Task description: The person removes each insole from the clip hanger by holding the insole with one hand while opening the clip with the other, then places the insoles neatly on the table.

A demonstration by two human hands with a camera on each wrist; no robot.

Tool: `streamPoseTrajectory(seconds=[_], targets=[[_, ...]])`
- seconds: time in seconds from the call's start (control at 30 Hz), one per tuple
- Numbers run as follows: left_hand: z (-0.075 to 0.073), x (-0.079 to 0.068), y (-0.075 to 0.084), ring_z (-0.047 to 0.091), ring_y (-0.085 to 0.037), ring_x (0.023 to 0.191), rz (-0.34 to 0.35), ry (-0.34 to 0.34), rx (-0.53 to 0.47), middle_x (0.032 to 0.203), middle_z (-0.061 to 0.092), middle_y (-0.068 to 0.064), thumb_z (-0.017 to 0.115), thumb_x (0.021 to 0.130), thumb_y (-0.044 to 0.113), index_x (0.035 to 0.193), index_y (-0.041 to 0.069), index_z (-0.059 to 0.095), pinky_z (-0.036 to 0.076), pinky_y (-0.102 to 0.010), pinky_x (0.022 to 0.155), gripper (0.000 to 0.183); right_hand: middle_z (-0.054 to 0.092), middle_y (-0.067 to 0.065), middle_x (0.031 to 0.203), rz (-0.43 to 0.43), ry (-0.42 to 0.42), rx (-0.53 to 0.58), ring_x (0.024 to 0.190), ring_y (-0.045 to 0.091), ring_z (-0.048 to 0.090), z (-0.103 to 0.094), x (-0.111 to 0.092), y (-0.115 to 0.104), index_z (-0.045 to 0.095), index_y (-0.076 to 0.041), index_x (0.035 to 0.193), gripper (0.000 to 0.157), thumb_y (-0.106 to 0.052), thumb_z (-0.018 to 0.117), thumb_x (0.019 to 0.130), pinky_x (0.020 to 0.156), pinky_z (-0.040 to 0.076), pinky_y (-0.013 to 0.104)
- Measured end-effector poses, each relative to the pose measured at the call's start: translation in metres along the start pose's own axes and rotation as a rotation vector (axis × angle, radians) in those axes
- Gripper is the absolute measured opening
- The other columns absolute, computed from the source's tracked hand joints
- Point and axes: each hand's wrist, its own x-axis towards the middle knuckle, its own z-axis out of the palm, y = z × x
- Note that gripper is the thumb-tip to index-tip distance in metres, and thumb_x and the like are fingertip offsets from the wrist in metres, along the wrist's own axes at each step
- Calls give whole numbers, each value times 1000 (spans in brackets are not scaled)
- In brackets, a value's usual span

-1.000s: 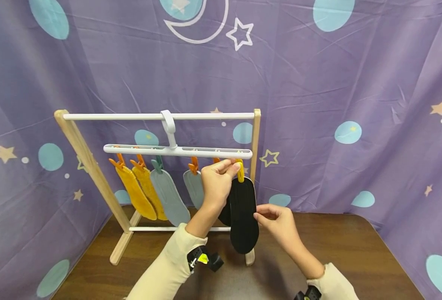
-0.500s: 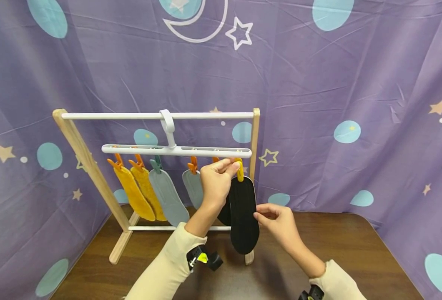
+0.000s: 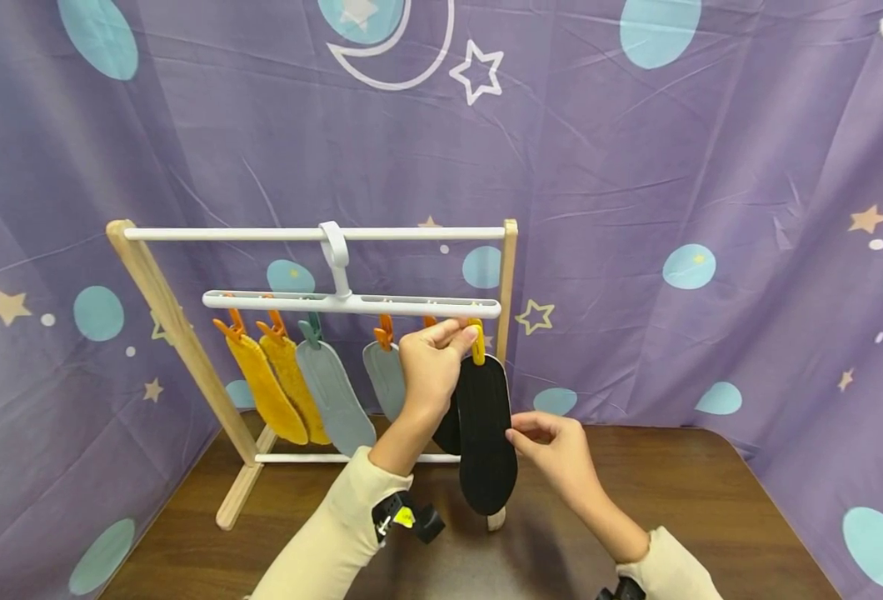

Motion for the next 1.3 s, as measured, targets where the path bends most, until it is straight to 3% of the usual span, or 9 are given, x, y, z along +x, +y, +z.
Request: streamPoseTrajectory(seconds=[0.77, 1.3], targets=[[-1, 0, 2, 78, -30, 86, 12, 2, -33, 94, 77, -22, 80, 85, 0, 98, -9, 78, 63, -26, 73, 16, 77, 23, 95, 2, -13, 2, 76, 4, 73, 2, -6, 4, 75, 8, 103, 18, -1, 77, 87, 68, 62, 23], [-4, 0, 2, 78, -24, 84, 33, -18, 76, 92, 79, -17, 80, 85, 3, 98, -4, 80, 63, -26, 72, 15, 76, 25, 93, -4, 1, 28, 74, 5, 73, 3, -5, 9, 75, 9, 101, 17, 2, 77, 86, 66, 63, 25]])
